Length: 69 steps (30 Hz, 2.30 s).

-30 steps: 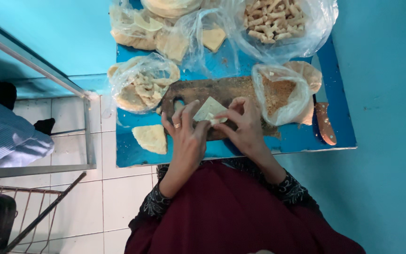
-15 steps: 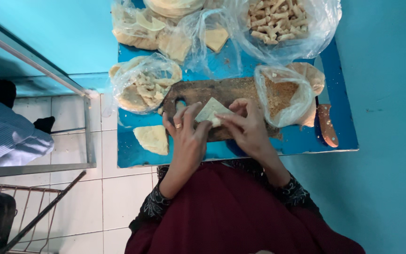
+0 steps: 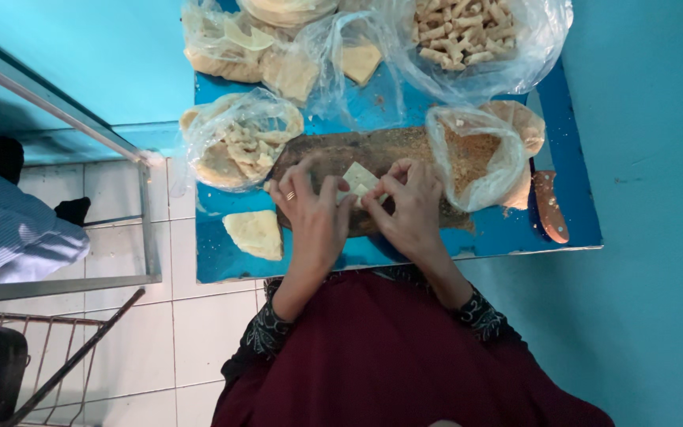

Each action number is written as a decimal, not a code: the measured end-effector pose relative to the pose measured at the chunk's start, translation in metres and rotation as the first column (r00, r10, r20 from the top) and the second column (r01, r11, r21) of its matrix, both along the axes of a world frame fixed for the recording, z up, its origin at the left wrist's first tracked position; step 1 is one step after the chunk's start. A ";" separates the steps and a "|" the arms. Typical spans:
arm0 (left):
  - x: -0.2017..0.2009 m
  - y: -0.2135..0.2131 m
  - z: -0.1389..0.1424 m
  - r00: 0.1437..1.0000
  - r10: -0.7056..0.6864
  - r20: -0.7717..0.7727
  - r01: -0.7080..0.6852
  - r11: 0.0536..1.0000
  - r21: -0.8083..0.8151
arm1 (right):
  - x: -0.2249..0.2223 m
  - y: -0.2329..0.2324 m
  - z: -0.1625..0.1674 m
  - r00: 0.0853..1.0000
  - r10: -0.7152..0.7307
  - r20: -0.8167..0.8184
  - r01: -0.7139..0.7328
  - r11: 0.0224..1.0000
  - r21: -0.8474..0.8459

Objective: The person sits on the floor at a low table and folds small square dough pieces by hand, pinching them closed around a filling and placing the folded pastries aside, repeating the folding cycle with pieces taken from plastic bags.

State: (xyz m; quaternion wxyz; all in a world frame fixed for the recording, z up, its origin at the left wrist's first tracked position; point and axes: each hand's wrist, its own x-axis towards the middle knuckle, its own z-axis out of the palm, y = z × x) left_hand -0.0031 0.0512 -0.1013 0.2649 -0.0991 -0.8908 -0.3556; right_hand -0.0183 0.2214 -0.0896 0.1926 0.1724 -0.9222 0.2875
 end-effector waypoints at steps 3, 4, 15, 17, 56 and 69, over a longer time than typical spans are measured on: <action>0.007 -0.001 -0.001 0.998 -0.054 -0.033 0.055 0.998 0.030 | 0.000 0.000 0.001 1.000 0.010 -0.015 -0.010 1.000 -0.018; 0.007 -0.002 0.000 0.995 -0.081 -0.051 0.083 0.996 0.028 | -0.001 0.000 0.001 1.000 0.008 -0.014 -0.009 0.999 -0.039; 0.009 0.000 -0.003 0.998 -0.044 -0.049 0.046 0.998 0.042 | 0.013 -0.004 0.011 0.977 -0.011 -0.211 0.039 0.991 0.128; 0.008 0.001 -0.004 0.996 -0.036 -0.078 0.039 0.999 0.037 | 0.010 -0.006 0.012 0.983 -0.029 -0.181 0.053 0.990 0.130; 0.032 -0.012 0.002 0.991 -0.082 -0.101 0.091 0.992 0.083 | 0.001 0.022 0.022 0.766 0.458 0.451 -0.237 0.853 -0.465; 0.040 -0.006 -0.007 0.997 -0.013 -0.080 0.024 0.989 0.149 | 0.015 0.005 0.004 0.747 0.518 0.417 -0.120 0.721 -0.682</action>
